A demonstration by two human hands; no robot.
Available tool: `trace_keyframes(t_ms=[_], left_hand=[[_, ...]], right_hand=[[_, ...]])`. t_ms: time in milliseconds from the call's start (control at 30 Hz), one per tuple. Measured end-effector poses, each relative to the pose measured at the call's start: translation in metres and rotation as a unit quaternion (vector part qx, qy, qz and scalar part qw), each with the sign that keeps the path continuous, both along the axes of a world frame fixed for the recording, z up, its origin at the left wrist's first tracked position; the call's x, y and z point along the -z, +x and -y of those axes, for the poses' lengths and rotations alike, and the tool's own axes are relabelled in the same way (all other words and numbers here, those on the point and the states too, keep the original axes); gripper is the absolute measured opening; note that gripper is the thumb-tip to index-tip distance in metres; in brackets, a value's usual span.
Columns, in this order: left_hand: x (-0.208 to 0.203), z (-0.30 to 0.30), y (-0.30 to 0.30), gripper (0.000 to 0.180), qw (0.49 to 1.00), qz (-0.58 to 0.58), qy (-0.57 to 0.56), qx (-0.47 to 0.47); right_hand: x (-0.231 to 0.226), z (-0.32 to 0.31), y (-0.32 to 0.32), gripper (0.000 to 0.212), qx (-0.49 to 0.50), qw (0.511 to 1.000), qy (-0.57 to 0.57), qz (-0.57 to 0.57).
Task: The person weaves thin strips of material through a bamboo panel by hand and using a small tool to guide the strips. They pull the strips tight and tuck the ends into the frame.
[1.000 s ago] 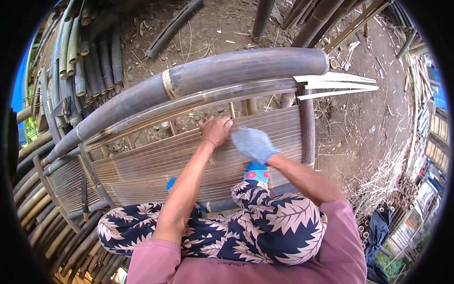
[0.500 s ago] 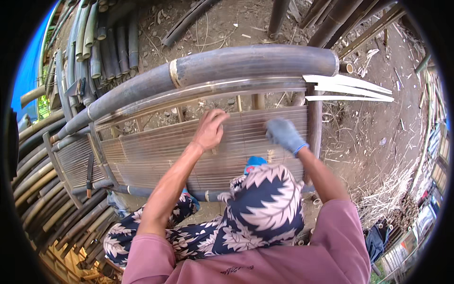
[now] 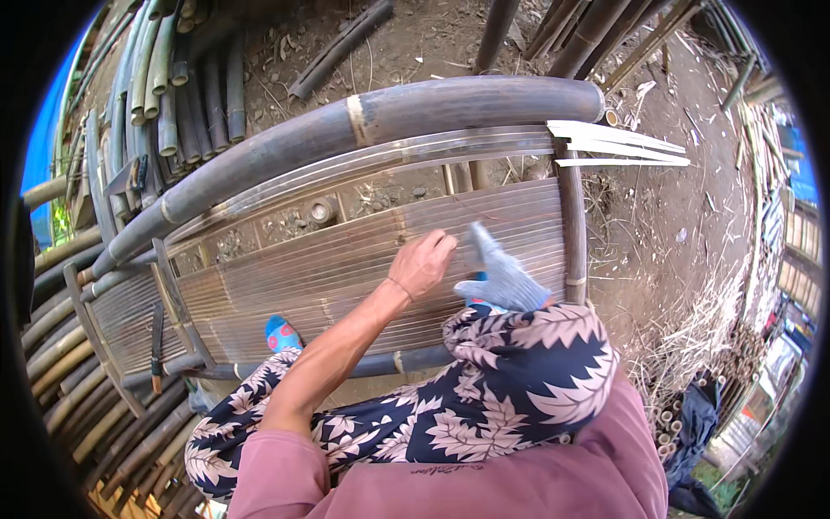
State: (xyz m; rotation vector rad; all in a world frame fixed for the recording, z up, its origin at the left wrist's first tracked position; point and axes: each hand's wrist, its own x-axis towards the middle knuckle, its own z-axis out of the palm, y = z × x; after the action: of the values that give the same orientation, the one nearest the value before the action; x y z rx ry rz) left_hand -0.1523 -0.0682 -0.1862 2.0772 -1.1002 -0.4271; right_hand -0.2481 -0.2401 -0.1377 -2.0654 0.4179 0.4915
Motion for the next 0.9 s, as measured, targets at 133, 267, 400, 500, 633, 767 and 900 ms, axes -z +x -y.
trace_keyframes(t_ms=[133, 267, 400, 500, 633, 767, 900], left_hand=[[-0.031, -0.036, 0.046, 0.013, 0.996, 0.003, -0.042, -0.077], [-0.016, -0.113, 0.110, 0.010, 0.970, -0.023, 0.117, -0.213], [0.010, -0.157, 0.139, 0.015, 0.976, 0.028, 0.092, -0.196], [0.023, -0.156, 0.139, 0.023, 0.948, 0.009, 0.283, -0.148], [0.044, -0.153, 0.144, 0.033, 0.906, -0.183, 0.351, -0.149], [0.079, -0.153, 0.152, 0.044, 0.952, -0.218, 0.201, -0.075], [0.096, -0.148, 0.162, 0.044, 0.920, -0.301, 0.245, -0.049]], right_hand=[[-0.030, -0.004, 0.031, 0.023, 0.094, 0.977, 0.163, -0.101], [-0.070, 0.052, 0.041, 0.024, 0.272, 0.961, 0.026, 0.040], [-0.054, 0.048, 0.064, 0.029, 0.278, 0.933, -0.191, 0.124], [-0.001, -0.009, 0.096, 0.022, 0.125, 0.882, -0.445, 0.092], [0.070, -0.098, 0.141, 0.015, -0.089, 0.864, -0.493, 0.060], [0.124, -0.153, 0.187, 0.022, -0.183, 0.939, -0.289, -0.025], [0.134, -0.152, 0.207, 0.028, -0.239, 0.965, -0.100, -0.045]])
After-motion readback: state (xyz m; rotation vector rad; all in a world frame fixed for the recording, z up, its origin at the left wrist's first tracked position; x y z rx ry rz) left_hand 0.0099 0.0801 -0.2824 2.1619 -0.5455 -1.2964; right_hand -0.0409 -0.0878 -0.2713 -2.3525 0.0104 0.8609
